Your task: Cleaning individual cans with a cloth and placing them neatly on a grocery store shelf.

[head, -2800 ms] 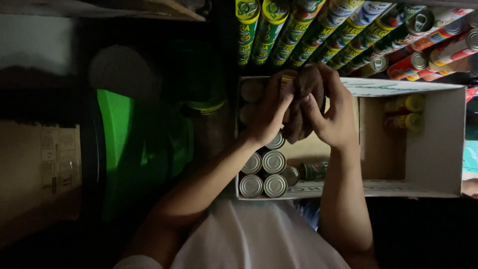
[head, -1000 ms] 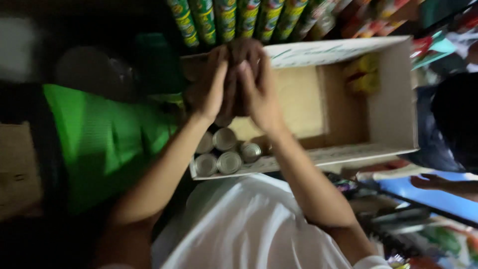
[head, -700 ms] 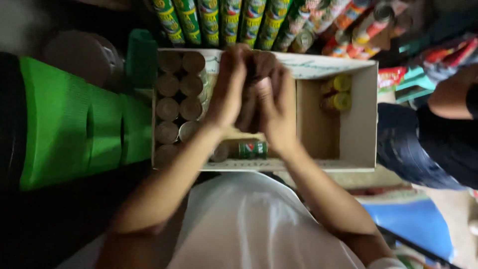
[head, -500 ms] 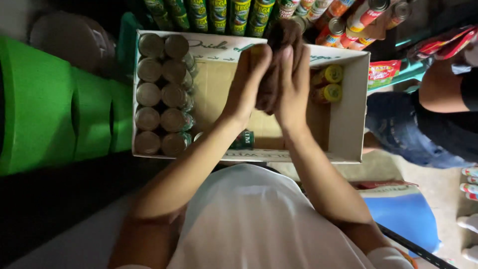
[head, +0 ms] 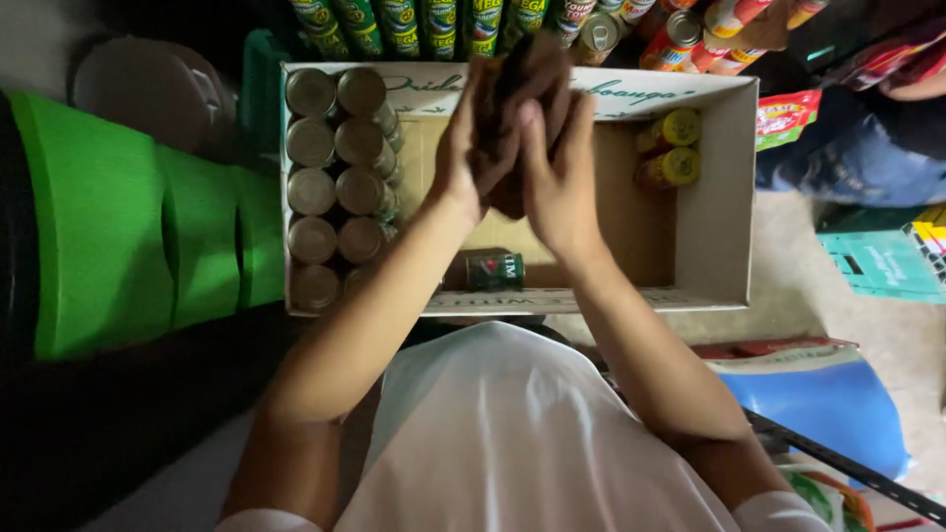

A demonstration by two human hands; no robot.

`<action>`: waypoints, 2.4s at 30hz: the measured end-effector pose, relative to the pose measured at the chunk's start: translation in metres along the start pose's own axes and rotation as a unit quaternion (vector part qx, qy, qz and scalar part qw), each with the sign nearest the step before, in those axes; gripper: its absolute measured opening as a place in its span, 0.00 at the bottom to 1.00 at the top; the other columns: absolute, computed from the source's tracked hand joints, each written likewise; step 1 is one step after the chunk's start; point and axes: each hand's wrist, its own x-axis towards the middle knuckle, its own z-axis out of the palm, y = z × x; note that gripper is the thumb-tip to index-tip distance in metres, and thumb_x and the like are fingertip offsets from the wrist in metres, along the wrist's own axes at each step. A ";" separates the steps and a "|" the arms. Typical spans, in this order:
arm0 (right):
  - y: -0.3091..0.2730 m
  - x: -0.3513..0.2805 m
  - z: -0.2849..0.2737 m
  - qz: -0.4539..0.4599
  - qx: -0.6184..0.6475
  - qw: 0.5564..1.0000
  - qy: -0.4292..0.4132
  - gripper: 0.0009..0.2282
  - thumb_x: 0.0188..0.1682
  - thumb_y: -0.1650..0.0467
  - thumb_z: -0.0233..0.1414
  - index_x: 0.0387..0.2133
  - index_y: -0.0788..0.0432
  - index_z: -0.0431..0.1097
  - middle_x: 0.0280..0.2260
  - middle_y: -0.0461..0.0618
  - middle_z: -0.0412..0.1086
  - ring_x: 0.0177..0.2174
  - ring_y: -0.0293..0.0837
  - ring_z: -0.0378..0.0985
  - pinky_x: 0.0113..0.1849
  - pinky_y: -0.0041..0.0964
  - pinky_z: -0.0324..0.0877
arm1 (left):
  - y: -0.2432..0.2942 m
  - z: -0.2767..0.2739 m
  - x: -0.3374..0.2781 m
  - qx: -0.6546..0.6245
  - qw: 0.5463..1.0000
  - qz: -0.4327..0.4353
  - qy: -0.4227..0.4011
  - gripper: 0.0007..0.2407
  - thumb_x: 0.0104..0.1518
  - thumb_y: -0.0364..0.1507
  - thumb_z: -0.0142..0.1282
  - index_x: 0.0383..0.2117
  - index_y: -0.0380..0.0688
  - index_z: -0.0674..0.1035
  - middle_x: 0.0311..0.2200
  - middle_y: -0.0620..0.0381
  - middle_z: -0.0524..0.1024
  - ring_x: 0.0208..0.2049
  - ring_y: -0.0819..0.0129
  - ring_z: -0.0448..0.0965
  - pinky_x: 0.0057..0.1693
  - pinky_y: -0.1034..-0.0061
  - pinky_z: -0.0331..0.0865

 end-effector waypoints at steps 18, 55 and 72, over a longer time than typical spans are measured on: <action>0.007 -0.010 0.011 0.037 -0.083 0.996 0.010 0.14 0.60 0.69 0.45 0.51 0.67 0.52 0.46 0.62 0.65 0.43 0.47 0.70 0.48 0.39 0.68 | -0.006 -0.004 0.014 0.163 0.916 0.325 -0.167 0.35 0.57 0.47 0.65 0.65 0.43 0.61 0.60 0.52 0.67 0.60 0.61 0.68 0.68 0.66 0.61; -0.026 0.002 -0.021 -0.161 -0.298 0.935 -0.103 0.18 0.47 0.70 0.61 0.52 0.51 0.74 0.38 0.53 0.67 0.32 0.63 0.78 0.33 0.51 0.74 | -0.003 -0.031 0.042 -0.198 0.968 -0.127 -0.082 0.35 0.50 0.62 0.53 0.51 0.42 0.78 0.49 0.43 0.80 0.44 0.55 0.83 0.56 0.66 0.75; -0.023 -0.010 -0.025 -0.157 -0.329 0.930 -0.042 0.16 0.49 0.73 0.60 0.51 0.55 0.77 0.31 0.60 0.68 0.30 0.65 0.78 0.29 0.49 0.72 | 0.013 0.012 0.011 -0.022 0.999 0.025 0.030 0.26 0.49 0.46 0.70 0.47 0.55 0.68 0.43 0.53 0.69 0.45 0.54 0.76 0.49 0.58 0.74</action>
